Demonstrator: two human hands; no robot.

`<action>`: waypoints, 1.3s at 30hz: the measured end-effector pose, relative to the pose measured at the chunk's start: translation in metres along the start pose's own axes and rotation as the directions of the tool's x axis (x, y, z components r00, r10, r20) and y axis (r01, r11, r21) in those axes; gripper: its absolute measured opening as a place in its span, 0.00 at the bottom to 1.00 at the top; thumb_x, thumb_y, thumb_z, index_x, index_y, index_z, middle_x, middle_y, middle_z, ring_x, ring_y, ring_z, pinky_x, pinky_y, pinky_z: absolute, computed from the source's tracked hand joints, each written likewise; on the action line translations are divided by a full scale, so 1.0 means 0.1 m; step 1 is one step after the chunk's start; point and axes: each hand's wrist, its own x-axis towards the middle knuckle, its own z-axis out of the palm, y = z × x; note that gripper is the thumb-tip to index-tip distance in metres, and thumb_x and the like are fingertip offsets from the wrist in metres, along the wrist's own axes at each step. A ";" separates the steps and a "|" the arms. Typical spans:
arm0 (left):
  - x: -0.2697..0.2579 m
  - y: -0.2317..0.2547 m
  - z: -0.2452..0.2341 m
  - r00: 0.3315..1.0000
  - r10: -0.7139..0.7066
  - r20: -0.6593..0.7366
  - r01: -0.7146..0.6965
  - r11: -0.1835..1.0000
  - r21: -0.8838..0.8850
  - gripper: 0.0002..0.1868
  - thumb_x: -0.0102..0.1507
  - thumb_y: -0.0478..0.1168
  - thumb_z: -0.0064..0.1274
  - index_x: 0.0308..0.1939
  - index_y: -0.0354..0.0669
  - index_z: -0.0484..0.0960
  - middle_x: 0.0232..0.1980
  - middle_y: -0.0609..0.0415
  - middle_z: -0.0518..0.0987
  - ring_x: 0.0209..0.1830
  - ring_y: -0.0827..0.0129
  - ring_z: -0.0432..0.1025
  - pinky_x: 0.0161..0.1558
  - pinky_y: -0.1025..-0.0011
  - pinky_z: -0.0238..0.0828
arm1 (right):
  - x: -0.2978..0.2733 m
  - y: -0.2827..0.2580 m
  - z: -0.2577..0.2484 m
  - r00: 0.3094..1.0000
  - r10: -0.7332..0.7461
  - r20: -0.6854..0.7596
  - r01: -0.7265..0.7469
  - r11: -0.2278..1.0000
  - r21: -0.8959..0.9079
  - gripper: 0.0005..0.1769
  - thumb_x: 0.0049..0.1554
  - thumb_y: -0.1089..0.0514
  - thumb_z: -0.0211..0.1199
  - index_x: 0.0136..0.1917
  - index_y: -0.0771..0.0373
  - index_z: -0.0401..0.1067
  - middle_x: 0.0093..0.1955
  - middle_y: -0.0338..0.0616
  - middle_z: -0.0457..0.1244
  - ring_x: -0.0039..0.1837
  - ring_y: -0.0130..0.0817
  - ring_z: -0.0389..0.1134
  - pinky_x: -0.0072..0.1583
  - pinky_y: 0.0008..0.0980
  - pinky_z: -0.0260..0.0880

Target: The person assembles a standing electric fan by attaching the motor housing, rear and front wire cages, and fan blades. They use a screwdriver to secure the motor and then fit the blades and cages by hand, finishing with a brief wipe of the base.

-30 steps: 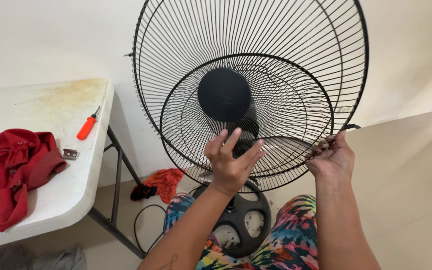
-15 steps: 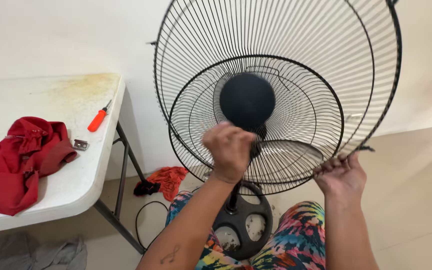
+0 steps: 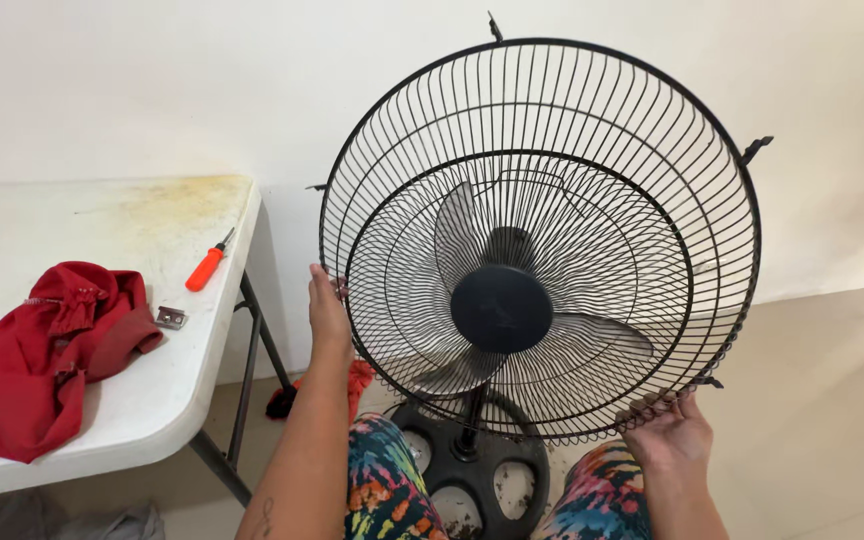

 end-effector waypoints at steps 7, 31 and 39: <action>-0.21 -0.20 -0.02 0.996 0.067 -0.066 -0.067 0.998 0.003 0.33 0.71 0.65 0.31 0.54 0.39 0.74 0.41 0.57 0.73 0.40 0.72 0.65 0.45 0.72 0.64 | 0.28 0.15 -0.35 0.998 0.000 0.058 -0.002 0.999 0.032 0.25 0.70 0.35 0.45 0.39 0.52 0.62 0.36 0.32 0.54 0.41 0.30 0.53 0.50 0.37 0.55; -0.72 2.24 2.03 0.679 0.315 0.663 -0.647 0.683 0.338 0.34 0.63 0.67 0.49 0.16 0.42 0.76 0.14 0.59 0.70 0.14 0.72 0.66 0.23 0.66 0.69 | 0.19 0.59 -0.34 0.951 0.165 -0.262 -0.172 0.985 -0.004 0.41 0.67 0.30 0.36 0.82 0.54 0.40 0.80 0.58 0.45 0.77 0.58 0.49 0.74 0.66 0.50; -1.62 2.22 2.70 0.288 0.486 0.825 -0.955 0.210 0.210 0.34 0.58 0.72 0.46 0.16 0.47 0.77 0.18 0.58 0.76 0.19 0.65 0.74 0.28 0.60 0.75 | -0.08 -0.90 -0.21 0.322 -0.939 0.123 0.661 0.130 -0.739 0.39 0.74 0.35 0.36 0.79 0.72 0.46 0.78 0.53 0.46 0.77 0.43 0.50 0.75 0.45 0.51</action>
